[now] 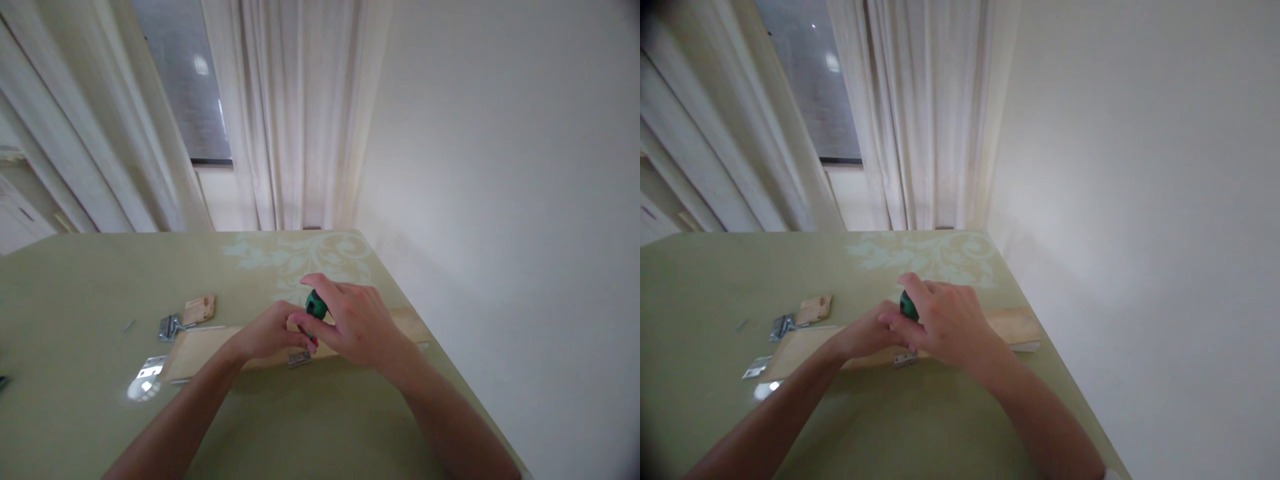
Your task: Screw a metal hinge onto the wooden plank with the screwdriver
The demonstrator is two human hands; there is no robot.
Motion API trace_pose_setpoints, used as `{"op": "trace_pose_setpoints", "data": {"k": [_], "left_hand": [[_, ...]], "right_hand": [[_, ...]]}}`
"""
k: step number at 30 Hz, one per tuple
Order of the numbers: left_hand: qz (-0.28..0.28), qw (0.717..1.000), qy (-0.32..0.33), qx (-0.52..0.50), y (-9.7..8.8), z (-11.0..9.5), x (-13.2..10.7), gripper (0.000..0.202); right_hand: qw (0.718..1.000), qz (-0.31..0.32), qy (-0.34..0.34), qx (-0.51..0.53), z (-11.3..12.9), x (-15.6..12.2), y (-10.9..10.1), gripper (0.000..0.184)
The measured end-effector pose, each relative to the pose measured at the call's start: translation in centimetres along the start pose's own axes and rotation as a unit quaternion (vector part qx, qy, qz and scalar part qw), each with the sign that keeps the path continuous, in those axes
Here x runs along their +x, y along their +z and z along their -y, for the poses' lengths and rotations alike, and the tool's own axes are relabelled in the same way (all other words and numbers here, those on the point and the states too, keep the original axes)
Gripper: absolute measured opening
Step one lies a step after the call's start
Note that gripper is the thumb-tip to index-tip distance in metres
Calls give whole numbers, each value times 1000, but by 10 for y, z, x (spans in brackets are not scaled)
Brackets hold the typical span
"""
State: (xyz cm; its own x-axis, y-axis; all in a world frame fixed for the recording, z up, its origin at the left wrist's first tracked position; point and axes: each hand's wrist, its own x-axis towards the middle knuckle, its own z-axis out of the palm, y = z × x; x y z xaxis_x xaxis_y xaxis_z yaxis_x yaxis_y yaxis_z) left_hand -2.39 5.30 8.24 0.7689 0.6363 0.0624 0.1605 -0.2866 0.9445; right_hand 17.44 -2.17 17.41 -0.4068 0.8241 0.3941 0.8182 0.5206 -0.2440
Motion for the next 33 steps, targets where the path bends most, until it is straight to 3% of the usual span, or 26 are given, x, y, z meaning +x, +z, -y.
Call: {"op": "trace_pose_setpoints", "data": {"k": [4,9,14,20,26,33], "left_hand": [[5,1000,11,5,-1,0,0,7],[44,998,34,-26,-4,1,1,14],[21,998,20,-48,0,0,3,12],[24,1000,5,-7,-7,-7,-1,10],[20,999,19,-20,-8,-3,-1,14],[5,1000,27,-10,-6,-5,0,14]], "right_hand": [[1000,-9,-2,13,-1,-1,1,39],[996,-19,-43,69,-2,-2,2,50],[996,-33,-27,74,-4,0,4,50],[986,-11,-95,138,-3,0,3,45],[988,-54,-38,137,-6,0,4,56],[981,-31,-67,181,-6,-1,-1,45]]}}
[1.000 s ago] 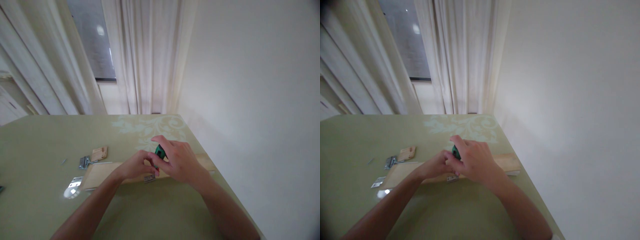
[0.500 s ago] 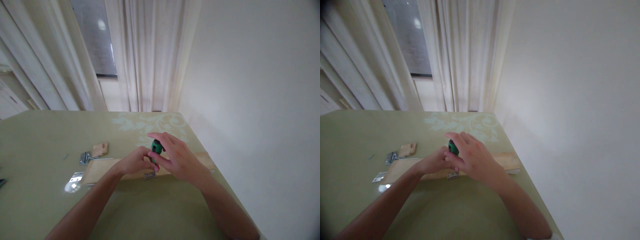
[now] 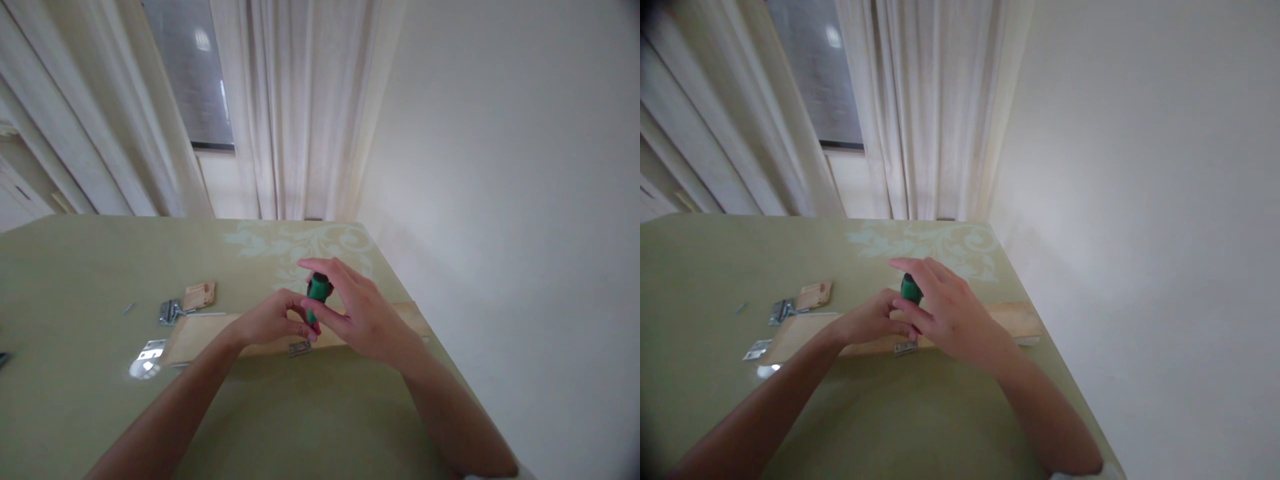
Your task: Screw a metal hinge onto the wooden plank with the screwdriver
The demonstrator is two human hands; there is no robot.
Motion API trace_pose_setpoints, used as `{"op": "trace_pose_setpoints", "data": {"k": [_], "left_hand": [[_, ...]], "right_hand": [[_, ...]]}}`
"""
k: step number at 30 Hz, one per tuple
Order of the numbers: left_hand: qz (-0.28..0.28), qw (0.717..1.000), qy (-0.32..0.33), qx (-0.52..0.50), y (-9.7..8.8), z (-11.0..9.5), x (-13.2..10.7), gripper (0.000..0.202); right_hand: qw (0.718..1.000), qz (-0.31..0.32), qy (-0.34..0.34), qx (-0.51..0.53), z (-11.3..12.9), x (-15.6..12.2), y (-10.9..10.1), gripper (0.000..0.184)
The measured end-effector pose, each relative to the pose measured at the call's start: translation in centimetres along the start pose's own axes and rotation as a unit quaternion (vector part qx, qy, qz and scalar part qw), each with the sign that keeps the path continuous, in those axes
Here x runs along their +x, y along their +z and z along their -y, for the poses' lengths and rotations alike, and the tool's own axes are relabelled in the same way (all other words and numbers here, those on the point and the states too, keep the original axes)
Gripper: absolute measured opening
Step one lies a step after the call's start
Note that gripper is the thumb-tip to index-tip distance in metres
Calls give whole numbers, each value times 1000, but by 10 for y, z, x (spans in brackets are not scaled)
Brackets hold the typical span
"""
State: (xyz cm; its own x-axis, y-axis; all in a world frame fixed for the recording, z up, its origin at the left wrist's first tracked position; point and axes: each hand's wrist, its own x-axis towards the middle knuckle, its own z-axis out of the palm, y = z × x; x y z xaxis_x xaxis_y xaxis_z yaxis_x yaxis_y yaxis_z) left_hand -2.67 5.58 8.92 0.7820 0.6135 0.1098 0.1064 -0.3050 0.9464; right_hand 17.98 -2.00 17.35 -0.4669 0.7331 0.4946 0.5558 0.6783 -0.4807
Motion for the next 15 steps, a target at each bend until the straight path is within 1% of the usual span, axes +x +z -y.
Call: {"op": "trace_pose_setpoints", "data": {"k": [3,6,9,11,12,14,15], "left_hand": [[-6,1000,6,6,-1,-2,-1,12],[-18,1000,-10,11,-1,-3,-1,14],[-22,999,-17,28,0,-6,-1,18],[-15,996,-3,86,0,-10,-4,22],[-1,991,8,132,1,-12,-6,30],[41,968,32,245,3,-15,-10,54],[62,952,42,297,4,-15,-11,62]], "right_hand": [[1000,-2,-4,16,2,-1,-2,51],[999,-32,10,22,0,-1,-1,54],[998,-44,30,32,-3,-1,0,52],[998,-43,28,27,-5,-1,0,46],[999,-43,23,21,-5,-1,-1,44],[999,-40,13,9,-3,-2,-2,45],[999,-34,9,7,-2,-2,-2,47]]}}
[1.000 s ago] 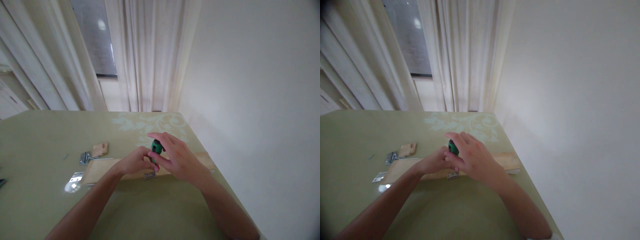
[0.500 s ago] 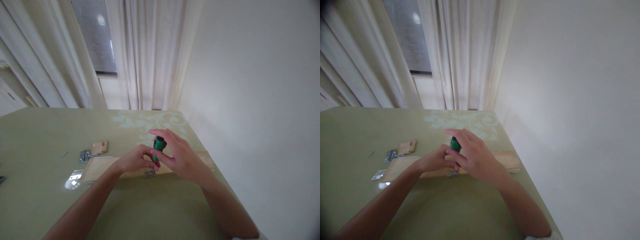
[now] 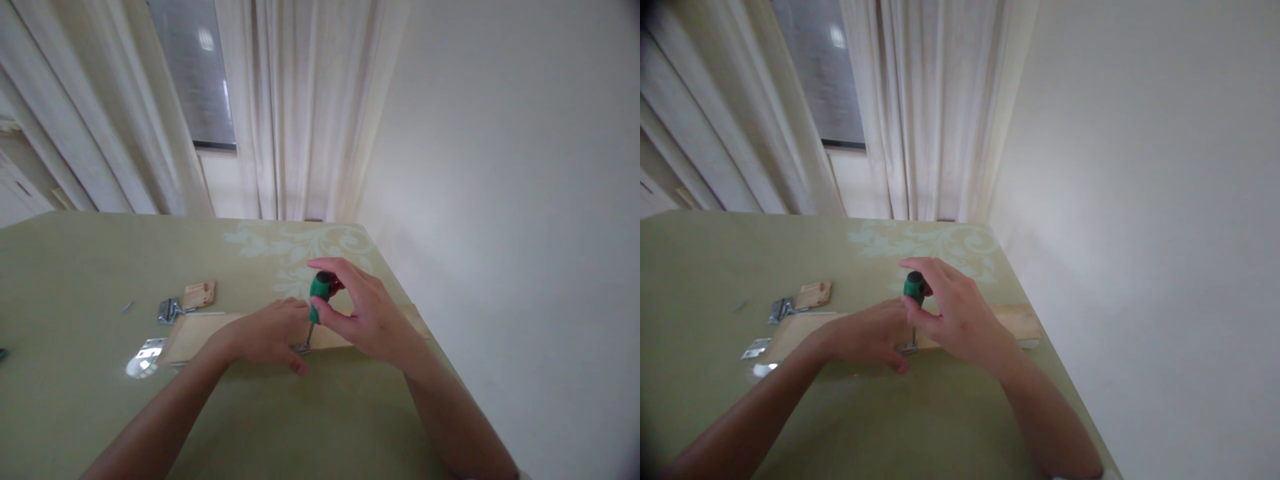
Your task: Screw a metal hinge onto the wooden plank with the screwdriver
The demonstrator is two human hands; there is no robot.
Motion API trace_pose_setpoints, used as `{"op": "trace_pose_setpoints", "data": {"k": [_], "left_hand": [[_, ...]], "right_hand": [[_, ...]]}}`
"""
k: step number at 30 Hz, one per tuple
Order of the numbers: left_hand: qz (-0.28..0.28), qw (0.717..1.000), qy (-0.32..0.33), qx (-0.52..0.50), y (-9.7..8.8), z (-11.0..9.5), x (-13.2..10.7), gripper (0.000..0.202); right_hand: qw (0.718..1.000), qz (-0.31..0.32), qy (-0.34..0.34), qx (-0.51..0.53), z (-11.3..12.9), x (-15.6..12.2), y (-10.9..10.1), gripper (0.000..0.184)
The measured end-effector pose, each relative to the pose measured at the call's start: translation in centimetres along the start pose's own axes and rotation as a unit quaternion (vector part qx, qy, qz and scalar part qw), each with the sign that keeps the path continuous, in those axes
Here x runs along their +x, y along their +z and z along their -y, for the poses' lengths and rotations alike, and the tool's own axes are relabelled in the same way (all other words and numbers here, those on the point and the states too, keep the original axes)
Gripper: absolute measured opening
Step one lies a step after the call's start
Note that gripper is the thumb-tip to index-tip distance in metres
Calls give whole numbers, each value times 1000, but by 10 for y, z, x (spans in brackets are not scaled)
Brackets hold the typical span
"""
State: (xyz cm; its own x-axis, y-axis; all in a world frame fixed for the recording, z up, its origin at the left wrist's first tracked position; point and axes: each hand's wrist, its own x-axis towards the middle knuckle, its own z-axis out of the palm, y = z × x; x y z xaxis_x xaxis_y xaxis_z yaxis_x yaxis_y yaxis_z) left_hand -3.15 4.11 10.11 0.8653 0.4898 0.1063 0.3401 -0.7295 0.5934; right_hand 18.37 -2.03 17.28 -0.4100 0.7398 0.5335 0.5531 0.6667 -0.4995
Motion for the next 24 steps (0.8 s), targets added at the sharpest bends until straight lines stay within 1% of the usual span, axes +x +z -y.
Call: {"op": "trace_pose_setpoints", "data": {"k": [1,3,6,8,10,12,14,16,18,21,24], "left_hand": [[14,999,10,44,1,-1,-1,64],[18,996,21,89,4,0,-3,62],[-9,997,35,71,5,2,-3,52],[-4,998,23,50,2,2,-2,42],[12,999,-3,48,-3,1,-1,35],[20,998,-25,54,-7,-2,-1,34],[13,998,-32,48,-10,-4,-1,35],[1,999,-34,21,-12,-5,-2,36],[-6,999,-37,-30,-13,-5,-3,34],[11,990,-47,-135,-12,-1,-3,23],[16,977,-45,-210,-8,5,0,20]], "right_hand": [[1000,5,-4,-1,1,0,0,48],[1000,13,-6,-4,3,0,-1,48],[1000,17,-12,-11,4,1,-1,42],[999,15,-25,-17,2,2,0,37],[999,7,-32,-21,0,3,1,35],[999,1,-31,-19,-2,3,1,34],[999,3,-31,-14,-2,3,1,34],[999,13,-36,-8,-2,2,0,36],[999,27,-43,-4,0,2,-1,38],[998,40,-51,-7,3,2,-1,40],[998,29,-56,-30,2,2,0,40]]}}
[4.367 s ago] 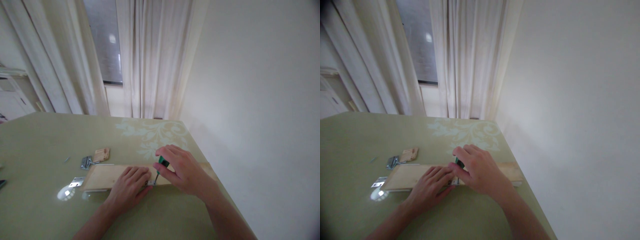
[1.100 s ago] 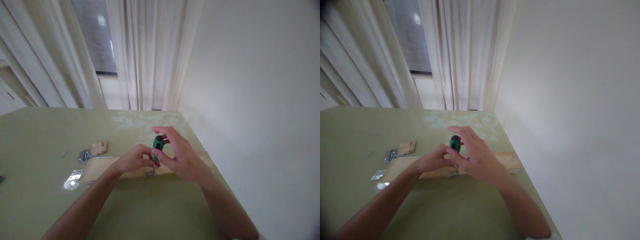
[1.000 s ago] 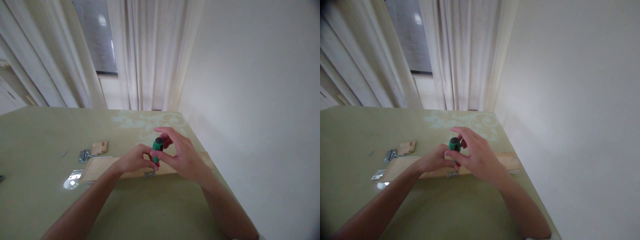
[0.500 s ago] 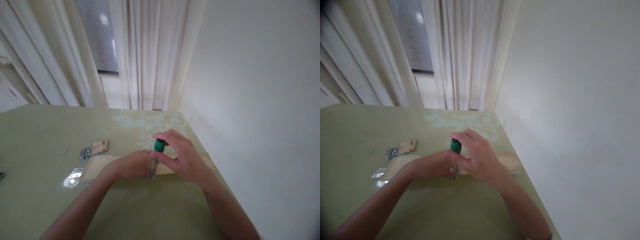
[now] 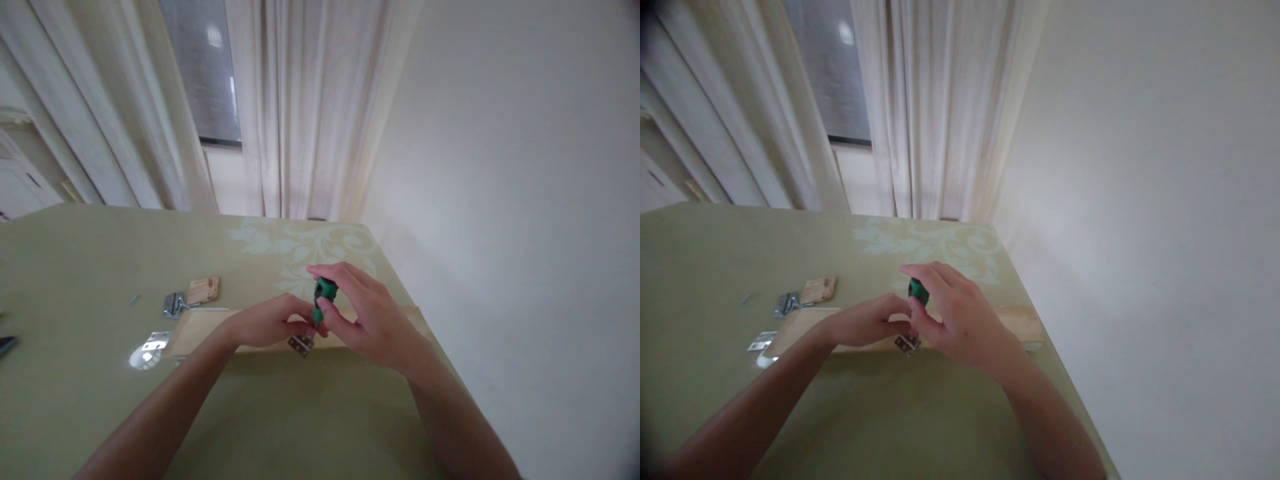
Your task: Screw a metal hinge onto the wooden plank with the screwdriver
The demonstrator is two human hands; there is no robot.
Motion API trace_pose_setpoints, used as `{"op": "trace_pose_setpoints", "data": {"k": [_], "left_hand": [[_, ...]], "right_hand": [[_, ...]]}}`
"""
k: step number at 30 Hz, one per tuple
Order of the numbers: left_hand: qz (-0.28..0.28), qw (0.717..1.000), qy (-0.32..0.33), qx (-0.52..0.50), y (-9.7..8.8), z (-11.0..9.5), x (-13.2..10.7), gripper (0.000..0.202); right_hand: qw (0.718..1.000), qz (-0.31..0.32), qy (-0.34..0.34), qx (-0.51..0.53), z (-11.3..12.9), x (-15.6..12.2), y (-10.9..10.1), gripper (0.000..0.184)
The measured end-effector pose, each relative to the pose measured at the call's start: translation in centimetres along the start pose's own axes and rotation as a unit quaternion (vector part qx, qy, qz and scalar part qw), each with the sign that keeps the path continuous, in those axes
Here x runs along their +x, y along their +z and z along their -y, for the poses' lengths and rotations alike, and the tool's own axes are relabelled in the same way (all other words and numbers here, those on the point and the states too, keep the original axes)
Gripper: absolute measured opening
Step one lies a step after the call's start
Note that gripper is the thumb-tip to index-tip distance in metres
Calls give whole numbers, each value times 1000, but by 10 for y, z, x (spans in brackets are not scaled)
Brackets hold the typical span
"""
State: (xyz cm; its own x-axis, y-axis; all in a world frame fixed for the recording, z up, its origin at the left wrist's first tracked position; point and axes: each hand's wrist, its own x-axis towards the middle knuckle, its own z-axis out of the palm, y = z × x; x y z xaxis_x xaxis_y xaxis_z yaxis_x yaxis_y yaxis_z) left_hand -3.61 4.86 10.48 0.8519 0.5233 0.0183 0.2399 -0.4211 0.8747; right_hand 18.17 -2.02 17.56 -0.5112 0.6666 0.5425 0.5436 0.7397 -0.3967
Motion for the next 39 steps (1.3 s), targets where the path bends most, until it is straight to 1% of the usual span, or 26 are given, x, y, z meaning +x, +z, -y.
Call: {"op": "trace_pose_setpoints", "data": {"k": [4,7,9,11,14,16,19,21,24,25,27,30,33,34,36,37,39], "left_hand": [[-18,998,-11,-63,3,9,6,18],[-42,996,-23,-79,5,13,8,12],[-54,995,-24,-74,4,13,7,8],[-57,996,-15,-65,2,12,5,12],[-56,997,13,-52,1,10,4,16],[-62,996,21,-64,2,9,5,18],[-70,991,6,-110,5,9,8,18],[-60,990,-3,-126,6,10,8,15],[-37,993,13,-114,3,13,7,13],[-38,994,18,-106,2,14,7,14],[-64,994,15,-88,2,14,7,15],[-90,992,-6,-90,4,11,9,14],[-63,991,-9,-121,5,4,9,13],[-51,991,-6,-121,4,3,9,13],[-37,994,4,-100,3,2,8,14],[-39,995,7,-87,2,2,7,16],[-62,996,12,-67,2,5,7,21]], "right_hand": [[999,-22,1,-31,-4,0,2,37],[999,-29,6,-18,-5,-1,3,37],[1000,-21,-8,6,-4,-1,3,40],[999,-3,-23,27,-1,-2,2,46],[999,18,-13,41,2,-1,1,54],[1000,2,3,29,2,-1,2,52],[999,-27,14,16,-1,-2,3,45],[999,-20,11,29,-1,-2,3,43],[999,3,-7,45,1,-2,3,51],[999,7,-10,45,2,-1,3,53],[999,2,-4,39,1,-1,3,55],[999,-21,17,25,-1,-1,4,51],[999,-10,24,28,-1,-2,3,40],[999,-2,22,32,0,-2,3,41],[999,7,14,39,1,-2,2,50],[999,3,11,40,2,-2,2,53],[999,-11,13,37,1,-1,3,56]]}}
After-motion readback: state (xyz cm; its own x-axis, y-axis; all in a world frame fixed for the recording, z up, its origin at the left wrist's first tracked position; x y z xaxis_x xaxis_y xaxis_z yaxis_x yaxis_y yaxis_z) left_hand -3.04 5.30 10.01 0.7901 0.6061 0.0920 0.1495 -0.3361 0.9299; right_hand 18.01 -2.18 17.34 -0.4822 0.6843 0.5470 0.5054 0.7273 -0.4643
